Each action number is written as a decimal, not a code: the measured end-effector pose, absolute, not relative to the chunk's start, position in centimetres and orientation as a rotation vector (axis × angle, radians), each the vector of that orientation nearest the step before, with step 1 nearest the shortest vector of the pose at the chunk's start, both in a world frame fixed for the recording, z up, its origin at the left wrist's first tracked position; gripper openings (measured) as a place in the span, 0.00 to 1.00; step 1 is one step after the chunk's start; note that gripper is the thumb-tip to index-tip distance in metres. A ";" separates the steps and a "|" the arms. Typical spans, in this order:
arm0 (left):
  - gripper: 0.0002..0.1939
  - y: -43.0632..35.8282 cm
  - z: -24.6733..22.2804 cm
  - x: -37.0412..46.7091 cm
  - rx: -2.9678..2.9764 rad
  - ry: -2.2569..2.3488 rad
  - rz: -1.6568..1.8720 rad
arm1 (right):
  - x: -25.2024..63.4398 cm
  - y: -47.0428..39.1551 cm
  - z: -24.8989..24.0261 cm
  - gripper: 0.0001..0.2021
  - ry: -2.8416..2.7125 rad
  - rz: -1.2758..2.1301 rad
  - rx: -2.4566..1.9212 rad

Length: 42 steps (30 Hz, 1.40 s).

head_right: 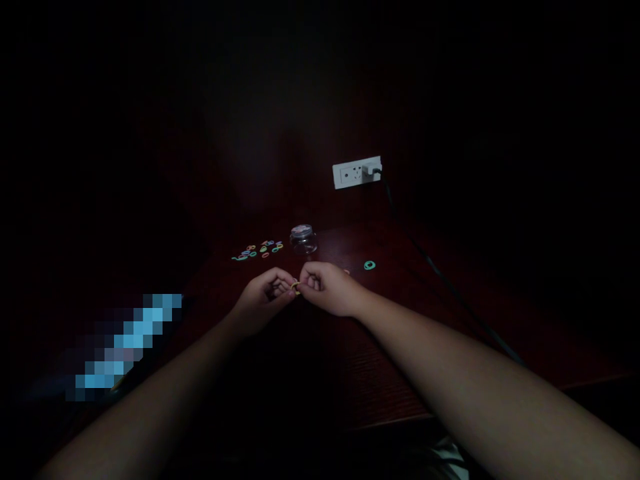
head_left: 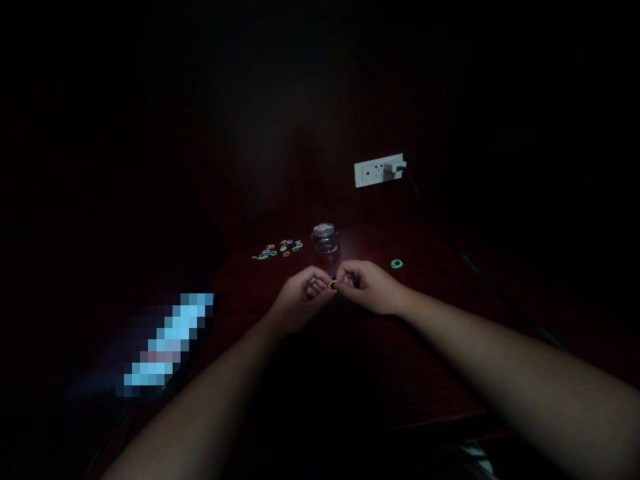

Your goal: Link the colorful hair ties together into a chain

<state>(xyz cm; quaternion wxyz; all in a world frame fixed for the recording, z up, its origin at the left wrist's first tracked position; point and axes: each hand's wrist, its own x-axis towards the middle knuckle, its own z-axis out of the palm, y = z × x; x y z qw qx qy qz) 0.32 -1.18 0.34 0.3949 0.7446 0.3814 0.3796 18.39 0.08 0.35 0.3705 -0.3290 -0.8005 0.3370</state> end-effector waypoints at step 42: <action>0.07 -0.9 0.1 0.4 1.893 1.020 1.084 | 18.3 -0.2 0.4 0.06 -2.063 0.927 -0.807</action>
